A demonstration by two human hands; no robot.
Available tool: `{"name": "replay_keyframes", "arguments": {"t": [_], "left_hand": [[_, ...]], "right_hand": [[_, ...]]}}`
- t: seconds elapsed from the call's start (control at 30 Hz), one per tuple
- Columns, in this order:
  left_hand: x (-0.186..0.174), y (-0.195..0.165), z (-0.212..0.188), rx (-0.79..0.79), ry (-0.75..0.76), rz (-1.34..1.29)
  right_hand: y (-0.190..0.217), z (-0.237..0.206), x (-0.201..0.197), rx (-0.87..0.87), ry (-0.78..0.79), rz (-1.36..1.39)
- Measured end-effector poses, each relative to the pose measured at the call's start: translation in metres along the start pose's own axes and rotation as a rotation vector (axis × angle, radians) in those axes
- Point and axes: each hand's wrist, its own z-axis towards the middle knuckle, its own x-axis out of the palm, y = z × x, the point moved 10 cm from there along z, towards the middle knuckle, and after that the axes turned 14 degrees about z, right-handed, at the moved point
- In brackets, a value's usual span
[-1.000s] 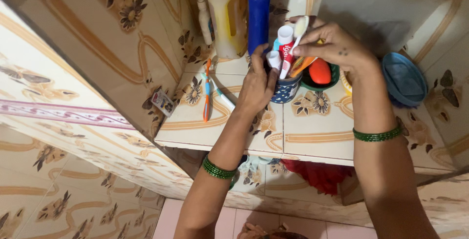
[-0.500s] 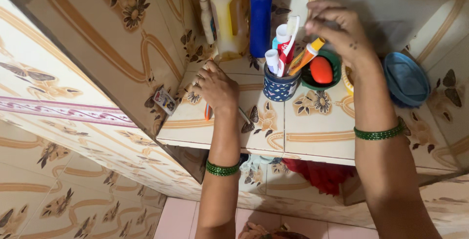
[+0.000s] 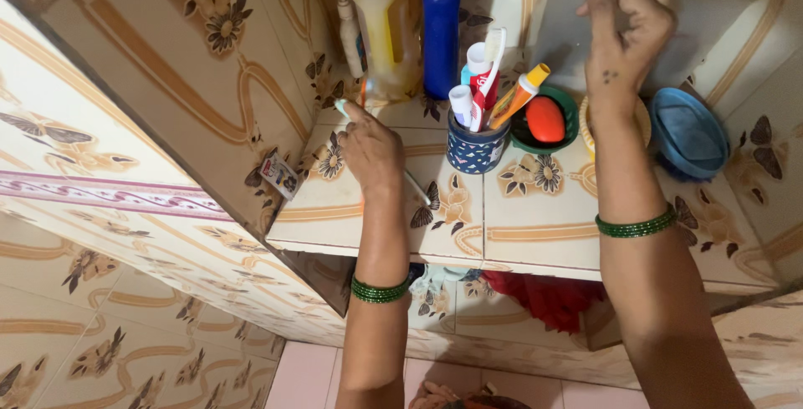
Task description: The person sorts items in a white plastic tray on the bathroom shelf, then places a lidded container on the shelf and arranges a toothbrush cup, toothpaste tubes, soap dishes and a sponge on the shelf surface, repositioning the cup and soap dishes to organize the shelf.
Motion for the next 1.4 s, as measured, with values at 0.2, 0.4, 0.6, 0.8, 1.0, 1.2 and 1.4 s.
{"name": "replay_keyframes", "arguments": {"t": [0.2,0.4,0.6,0.8,1.0,1.2,1.4], "left_hand": [[-0.044,-0.011,0.000,0.031,-0.124,-0.529],[-0.063,-0.022,-0.005,0.082,-0.123,-0.860],[-0.071,-0.020,-0.009,0.090,-0.110,-1.096],[-0.066,-0.023,-0.012,0.133,-0.094,-1.188],[-0.075,-0.025,-0.021,0.210,-0.190,-1.224],[-0.058,-0.032,-0.015,0.101,0.015,-1.406],[-0.054,-0.043,-0.014,0.136,0.071,-1.194]], "right_hand": [[0.072,-0.011,0.029,-0.197,0.064,-0.135],[0.133,-0.054,0.137,-0.338,0.538,-0.082],[0.095,-0.073,0.180,0.046,0.790,-0.034],[0.048,-0.092,0.182,0.470,0.748,0.400],[0.032,-0.086,0.168,0.697,0.615,0.655],[0.016,-0.030,0.098,0.668,0.277,0.677],[-0.018,-0.015,0.046,0.622,0.093,0.488]]}}
